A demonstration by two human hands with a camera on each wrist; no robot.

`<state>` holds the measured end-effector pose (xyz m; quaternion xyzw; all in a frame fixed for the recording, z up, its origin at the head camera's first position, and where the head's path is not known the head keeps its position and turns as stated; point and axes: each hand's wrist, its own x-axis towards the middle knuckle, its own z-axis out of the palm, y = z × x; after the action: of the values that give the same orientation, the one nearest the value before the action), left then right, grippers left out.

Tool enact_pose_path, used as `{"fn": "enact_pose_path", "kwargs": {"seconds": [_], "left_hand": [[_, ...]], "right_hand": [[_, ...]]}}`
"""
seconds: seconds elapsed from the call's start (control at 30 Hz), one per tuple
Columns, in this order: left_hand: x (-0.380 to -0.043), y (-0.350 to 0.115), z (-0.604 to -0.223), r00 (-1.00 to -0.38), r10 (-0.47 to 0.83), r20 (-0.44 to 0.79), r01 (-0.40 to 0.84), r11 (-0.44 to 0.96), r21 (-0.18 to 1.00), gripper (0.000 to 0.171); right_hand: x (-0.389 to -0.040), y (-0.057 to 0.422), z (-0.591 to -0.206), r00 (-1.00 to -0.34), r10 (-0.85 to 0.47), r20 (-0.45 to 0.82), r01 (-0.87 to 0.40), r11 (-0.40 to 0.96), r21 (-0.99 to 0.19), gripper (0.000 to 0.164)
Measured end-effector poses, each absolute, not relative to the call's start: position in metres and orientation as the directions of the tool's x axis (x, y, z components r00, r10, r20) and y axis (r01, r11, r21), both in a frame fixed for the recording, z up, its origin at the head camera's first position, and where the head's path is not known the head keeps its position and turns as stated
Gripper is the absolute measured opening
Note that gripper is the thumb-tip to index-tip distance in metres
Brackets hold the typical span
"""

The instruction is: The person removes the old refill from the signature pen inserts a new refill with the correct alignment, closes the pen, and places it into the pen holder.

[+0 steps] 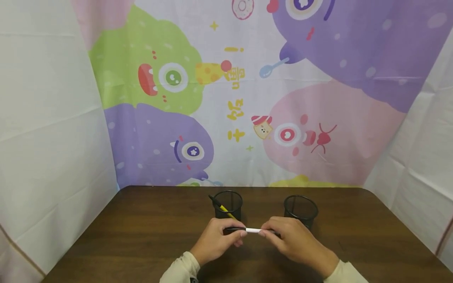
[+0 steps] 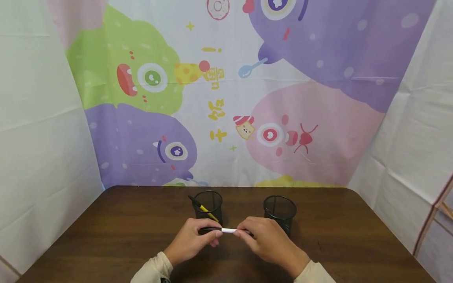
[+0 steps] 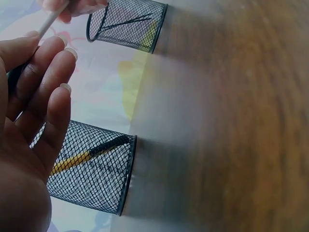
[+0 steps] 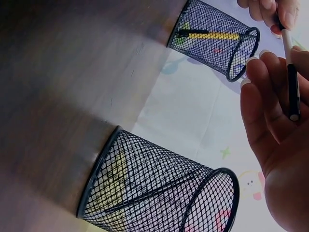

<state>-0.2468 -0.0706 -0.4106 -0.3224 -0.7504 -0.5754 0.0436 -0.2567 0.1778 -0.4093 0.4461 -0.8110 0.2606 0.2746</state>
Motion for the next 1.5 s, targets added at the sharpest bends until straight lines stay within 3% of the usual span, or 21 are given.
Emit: {"fn": "enact_pose_path", "kwargs": {"seconds": [0.57,1.5], "left_hand": [[-0.2451,-0.0697,-0.4113,-0.795,0.440,0.418,0.524,0.150,0.838,0.007],[-0.2438,-0.0676,-0.4066,-0.781,0.457,0.425,0.537,0.145,0.831,0.007]], "right_hand": [[-0.2552,0.1778,-0.4123,-0.423,-0.569,0.705,-0.880,0.442,-0.171,0.017],[-0.2537,0.1786,-0.4084,-0.505,-0.576,0.643,-0.834,0.516,-0.193,0.023]]}}
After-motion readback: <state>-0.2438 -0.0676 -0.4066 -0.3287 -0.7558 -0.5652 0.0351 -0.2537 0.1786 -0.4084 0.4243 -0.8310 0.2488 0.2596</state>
